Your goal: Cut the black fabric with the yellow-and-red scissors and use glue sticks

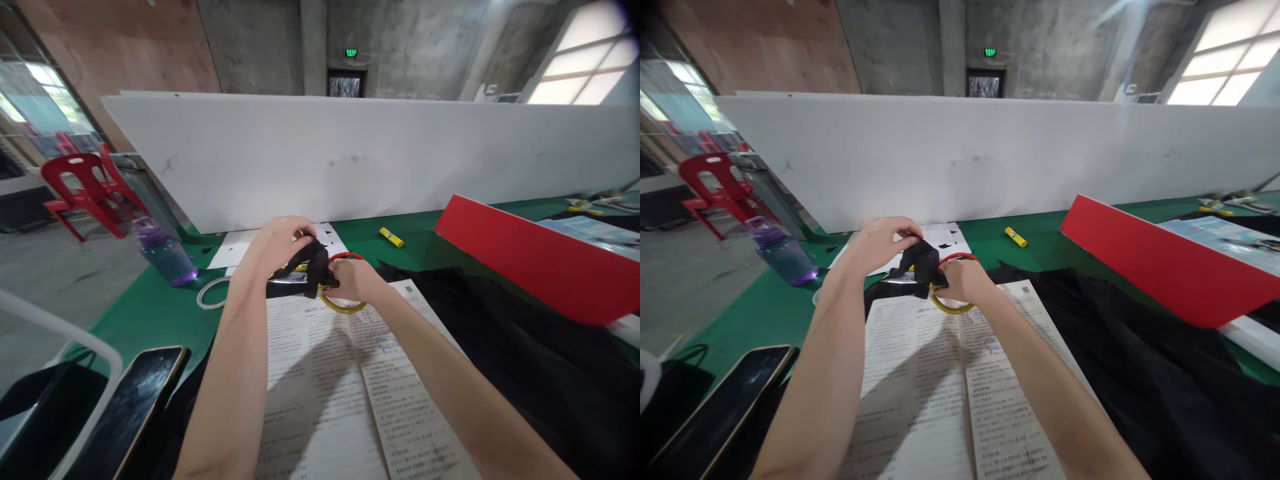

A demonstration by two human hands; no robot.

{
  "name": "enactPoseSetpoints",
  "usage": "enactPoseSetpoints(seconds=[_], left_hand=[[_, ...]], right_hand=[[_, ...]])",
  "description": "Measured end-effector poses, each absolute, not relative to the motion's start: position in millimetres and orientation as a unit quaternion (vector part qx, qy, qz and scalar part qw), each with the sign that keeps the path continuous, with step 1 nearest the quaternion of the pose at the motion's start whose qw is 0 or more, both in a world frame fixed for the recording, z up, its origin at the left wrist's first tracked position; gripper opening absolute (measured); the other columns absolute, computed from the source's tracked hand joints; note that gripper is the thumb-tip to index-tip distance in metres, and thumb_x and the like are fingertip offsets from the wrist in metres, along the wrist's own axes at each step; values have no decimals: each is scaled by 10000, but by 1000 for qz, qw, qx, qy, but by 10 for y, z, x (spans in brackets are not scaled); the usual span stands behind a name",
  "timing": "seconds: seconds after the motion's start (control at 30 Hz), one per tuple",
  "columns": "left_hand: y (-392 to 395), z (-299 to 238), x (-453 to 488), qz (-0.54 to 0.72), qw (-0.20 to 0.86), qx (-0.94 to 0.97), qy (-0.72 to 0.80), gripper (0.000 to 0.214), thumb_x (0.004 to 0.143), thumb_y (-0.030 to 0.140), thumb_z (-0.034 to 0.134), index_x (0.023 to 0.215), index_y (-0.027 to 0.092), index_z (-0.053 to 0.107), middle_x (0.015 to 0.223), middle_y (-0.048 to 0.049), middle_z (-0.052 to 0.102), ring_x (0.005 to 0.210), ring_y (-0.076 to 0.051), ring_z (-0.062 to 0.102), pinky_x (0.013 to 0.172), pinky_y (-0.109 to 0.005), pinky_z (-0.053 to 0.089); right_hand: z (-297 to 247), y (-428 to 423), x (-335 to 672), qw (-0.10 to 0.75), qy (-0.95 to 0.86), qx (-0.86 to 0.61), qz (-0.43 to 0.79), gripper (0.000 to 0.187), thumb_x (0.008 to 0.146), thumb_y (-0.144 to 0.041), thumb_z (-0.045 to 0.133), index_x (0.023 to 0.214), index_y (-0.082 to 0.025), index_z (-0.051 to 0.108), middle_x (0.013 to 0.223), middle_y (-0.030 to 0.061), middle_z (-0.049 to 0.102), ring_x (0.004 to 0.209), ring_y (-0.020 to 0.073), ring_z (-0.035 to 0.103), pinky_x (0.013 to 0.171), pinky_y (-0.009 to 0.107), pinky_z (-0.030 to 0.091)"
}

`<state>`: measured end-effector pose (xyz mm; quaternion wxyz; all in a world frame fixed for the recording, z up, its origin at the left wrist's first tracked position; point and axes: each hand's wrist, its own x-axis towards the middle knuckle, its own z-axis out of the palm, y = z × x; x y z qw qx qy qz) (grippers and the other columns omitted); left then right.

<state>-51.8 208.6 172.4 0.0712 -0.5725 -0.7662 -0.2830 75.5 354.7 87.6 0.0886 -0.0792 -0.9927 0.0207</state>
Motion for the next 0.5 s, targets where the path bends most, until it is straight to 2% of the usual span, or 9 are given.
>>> enactPoseSetpoints(seconds=[0.5], left_hand=[[2095,1727,-520,-304,94,-571,-757,158,828,204,505,852,259,651,912,21,683,817,-155,599,737,-282,441]], right_hand=[[910,3533,732,66,-995,-76,-5,299,772,-483,598,846,-196,638,839,57,689,791,221,640,568,274,380]])
